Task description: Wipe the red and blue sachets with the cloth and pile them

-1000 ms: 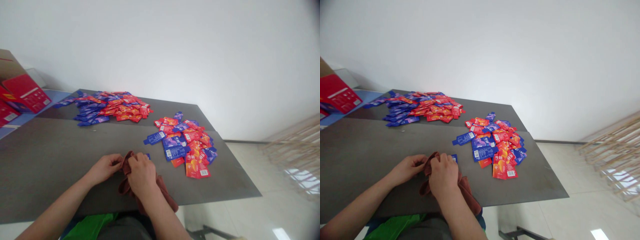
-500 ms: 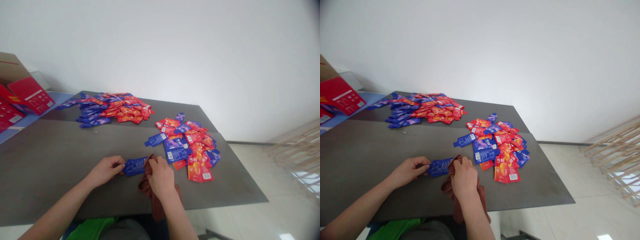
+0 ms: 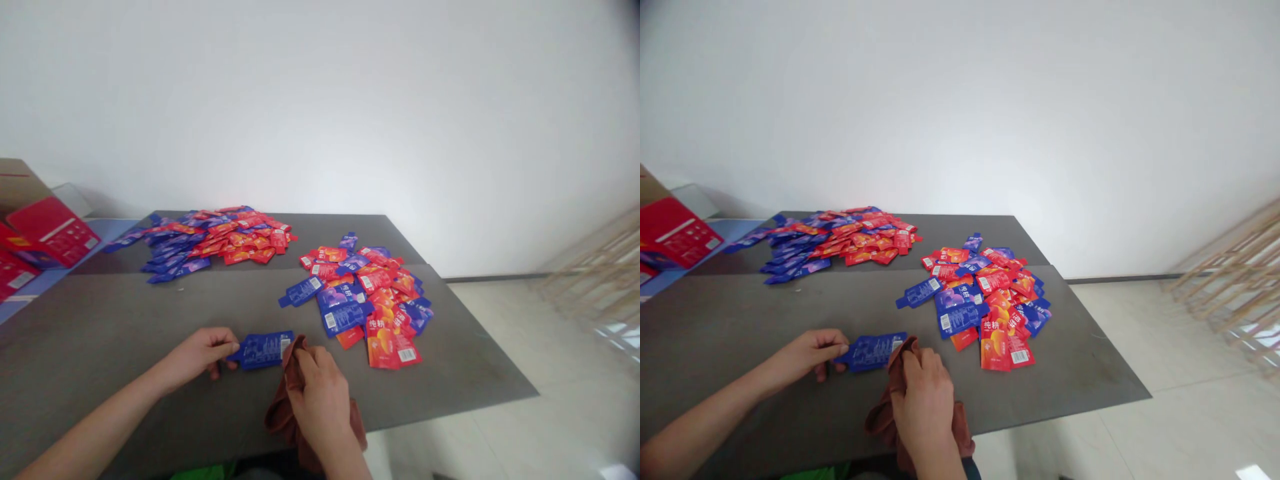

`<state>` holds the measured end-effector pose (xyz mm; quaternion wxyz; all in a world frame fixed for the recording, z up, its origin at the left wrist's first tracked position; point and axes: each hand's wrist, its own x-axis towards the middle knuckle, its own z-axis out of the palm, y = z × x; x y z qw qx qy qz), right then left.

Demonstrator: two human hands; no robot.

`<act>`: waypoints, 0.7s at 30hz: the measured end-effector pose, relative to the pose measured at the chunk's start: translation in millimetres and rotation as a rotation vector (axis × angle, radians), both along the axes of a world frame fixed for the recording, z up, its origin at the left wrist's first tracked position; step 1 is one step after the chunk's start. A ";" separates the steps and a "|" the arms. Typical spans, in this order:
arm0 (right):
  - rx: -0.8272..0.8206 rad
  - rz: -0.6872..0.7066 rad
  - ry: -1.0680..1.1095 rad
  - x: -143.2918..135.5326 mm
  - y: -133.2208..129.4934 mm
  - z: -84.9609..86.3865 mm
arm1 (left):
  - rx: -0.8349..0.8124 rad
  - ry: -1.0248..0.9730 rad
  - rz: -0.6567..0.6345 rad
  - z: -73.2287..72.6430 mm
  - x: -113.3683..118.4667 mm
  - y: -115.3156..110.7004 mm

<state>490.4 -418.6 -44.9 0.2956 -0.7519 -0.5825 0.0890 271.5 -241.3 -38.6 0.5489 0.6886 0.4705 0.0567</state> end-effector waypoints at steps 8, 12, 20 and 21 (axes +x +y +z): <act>0.174 -0.032 0.051 -17.1 -23.3 -22.6 | -0.190 -0.096 -0.100 54.8 35.8 38.2; 0.220 -0.089 0.032 -21.2 -19.4 -25.8 | -0.137 -0.138 -0.212 100.2 86.0 66.3; 0.311 -0.139 0.020 -22.8 -14.4 -26.9 | -0.084 -0.252 -0.372 139.1 211.9 105.0; 0.305 -0.131 0.008 -21.8 -14.0 -26.3 | -0.087 -0.269 -0.385 135.4 225.3 107.8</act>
